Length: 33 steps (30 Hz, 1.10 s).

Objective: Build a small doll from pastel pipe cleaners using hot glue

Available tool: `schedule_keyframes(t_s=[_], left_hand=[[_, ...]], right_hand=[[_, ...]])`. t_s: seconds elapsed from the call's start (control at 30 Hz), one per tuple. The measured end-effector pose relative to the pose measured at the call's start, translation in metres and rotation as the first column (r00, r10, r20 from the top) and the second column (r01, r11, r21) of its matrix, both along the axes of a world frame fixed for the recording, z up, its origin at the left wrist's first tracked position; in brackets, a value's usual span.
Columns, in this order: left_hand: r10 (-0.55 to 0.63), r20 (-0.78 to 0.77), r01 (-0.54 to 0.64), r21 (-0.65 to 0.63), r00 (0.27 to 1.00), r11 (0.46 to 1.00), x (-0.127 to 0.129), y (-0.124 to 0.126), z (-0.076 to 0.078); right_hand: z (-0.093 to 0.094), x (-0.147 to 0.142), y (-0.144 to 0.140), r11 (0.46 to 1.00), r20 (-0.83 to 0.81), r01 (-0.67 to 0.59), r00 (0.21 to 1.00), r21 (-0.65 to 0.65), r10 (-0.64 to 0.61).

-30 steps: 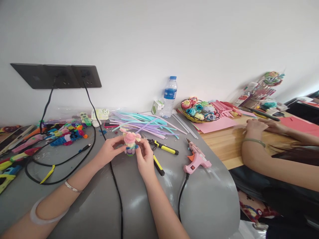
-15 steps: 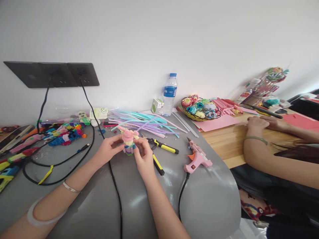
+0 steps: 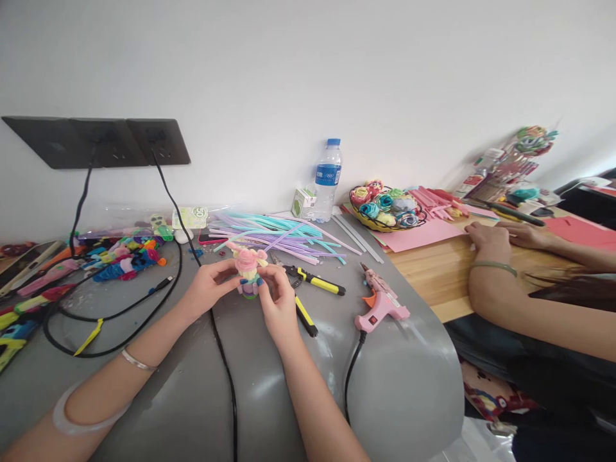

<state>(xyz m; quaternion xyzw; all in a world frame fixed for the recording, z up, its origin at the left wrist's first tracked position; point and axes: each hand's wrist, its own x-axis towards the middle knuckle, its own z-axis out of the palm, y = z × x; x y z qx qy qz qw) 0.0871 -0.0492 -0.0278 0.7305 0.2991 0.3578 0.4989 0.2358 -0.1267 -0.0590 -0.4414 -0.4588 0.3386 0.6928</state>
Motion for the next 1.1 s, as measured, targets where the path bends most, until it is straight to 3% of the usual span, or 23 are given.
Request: schedule_keyframes(t_s=[0.57,0.87,1.1], left_hand=[[0.019,-0.048,-0.018,0.021,0.999,1.0,-0.0007,0.0004,-0.0012],[0.022,-0.088,-0.012,0.113,0.996,0.993,0.0004,-0.0015,0.0026],[-0.019,-0.039,0.02,0.017,0.999,1.0,-0.0001,-0.0021,0.0042]], right_hand=[[-0.0018,-0.0007,-0.0002,1.0,-0.04,0.001,0.999,-0.017,-0.002],[-0.0014,-0.0006,-0.0002,1.0,-0.034,0.018,0.999,-0.013,-0.018],[-0.001,0.0001,-0.0006,1.0,-0.038,-0.008,0.999,-0.013,0.007]])
